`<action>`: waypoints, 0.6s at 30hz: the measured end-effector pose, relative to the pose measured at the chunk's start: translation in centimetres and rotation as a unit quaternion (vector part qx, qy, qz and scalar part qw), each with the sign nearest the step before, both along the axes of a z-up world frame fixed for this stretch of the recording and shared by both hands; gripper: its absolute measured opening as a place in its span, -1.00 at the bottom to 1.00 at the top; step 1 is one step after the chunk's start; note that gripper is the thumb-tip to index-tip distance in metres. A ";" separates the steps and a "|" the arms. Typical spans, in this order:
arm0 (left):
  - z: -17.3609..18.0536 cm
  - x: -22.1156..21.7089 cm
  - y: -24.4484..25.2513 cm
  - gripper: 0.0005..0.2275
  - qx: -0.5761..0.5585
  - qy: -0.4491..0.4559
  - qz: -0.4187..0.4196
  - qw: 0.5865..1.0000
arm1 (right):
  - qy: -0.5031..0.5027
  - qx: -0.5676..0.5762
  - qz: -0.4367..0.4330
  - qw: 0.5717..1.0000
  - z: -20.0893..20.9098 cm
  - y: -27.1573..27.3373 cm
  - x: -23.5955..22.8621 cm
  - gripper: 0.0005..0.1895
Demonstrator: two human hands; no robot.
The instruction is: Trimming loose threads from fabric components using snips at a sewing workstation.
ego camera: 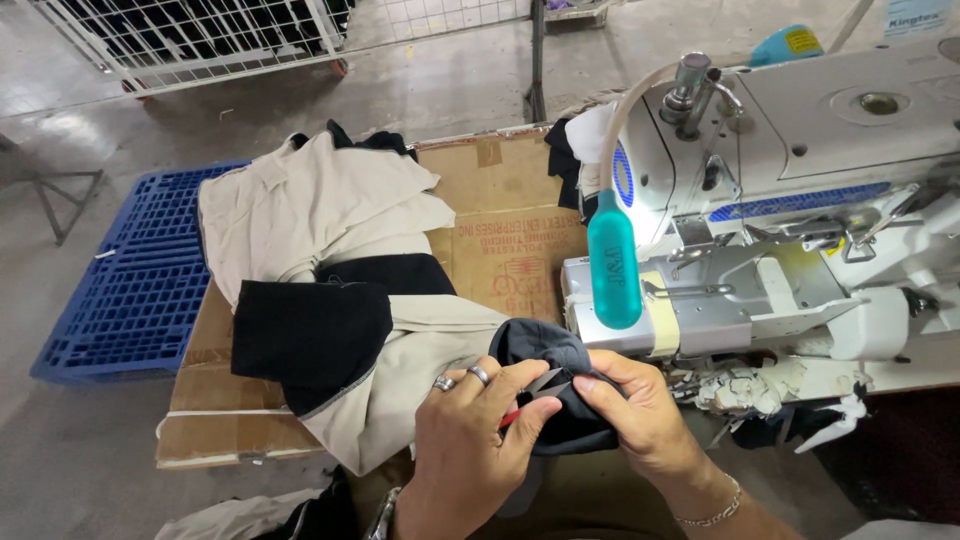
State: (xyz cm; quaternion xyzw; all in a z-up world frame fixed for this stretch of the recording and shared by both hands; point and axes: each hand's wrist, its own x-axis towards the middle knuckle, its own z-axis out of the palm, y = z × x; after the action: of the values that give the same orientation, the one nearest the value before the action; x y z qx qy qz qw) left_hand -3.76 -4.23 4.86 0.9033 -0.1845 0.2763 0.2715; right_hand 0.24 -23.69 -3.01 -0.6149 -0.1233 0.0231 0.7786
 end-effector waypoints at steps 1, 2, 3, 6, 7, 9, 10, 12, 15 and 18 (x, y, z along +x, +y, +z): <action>0.0 0.0 0.0 -0.74 -0.003 -0.005 -0.003 1.000 | 0.001 -0.005 0.000 1.000 0.2 0.0 0.0 -0.71; 0.1 0.1 0.0 -0.74 -0.003 -0.005 -0.003 1.000 | 0.001 -0.005 0.000 1.000 0.2 -0.1 0.0 -0.71; 0.1 0.1 0.0 -0.74 -0.007 -0.011 -0.009 1.000 | -0.001 -0.013 0.000 1.000 0.3 -0.1 0.0 -0.70; 0.2 0.1 0.0 -0.73 -0.009 -0.015 -0.014 1.000 | -0.001 -0.017 0.000 1.000 0.4 -0.1 -0.1 -0.70; 0.2 0.1 0.0 -0.73 -0.008 -0.014 -0.012 1.000 | 0.001 -0.014 -0.001 1.000 0.4 -0.1 -0.1 -0.70; 0.1 0.2 0.0 -0.73 -0.007 -0.016 -0.012 1.000 | 0.000 -0.015 0.001 1.000 0.5 -0.1 -0.1 -0.70; 0.0 0.2 0.0 -0.73 -0.007 -0.018 -0.012 1.000 | -0.001 -0.015 0.003 1.000 0.5 -0.1 -0.1 -0.69; -0.1 0.3 0.0 -0.74 -0.003 -0.020 -0.011 1.000 | 0.006 -0.015 0.006 1.000 0.5 -0.1 -0.1 -0.69; -0.1 0.3 0.0 -0.75 -0.003 -0.021 -0.006 1.000 | 0.012 -0.013 0.010 1.000 0.5 -0.1 -0.1 -0.68; 0.0 0.3 0.1 -0.76 -0.005 -0.022 -0.006 1.000 | 0.020 0.001 0.013 1.000 0.6 0.0 -0.1 -0.68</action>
State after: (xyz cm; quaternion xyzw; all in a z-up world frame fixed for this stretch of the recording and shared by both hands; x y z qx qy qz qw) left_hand -3.41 -4.16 4.86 0.8945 -0.1942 0.2958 0.2732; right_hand 0.15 -23.68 -2.45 -0.6119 -0.1157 0.0452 0.7811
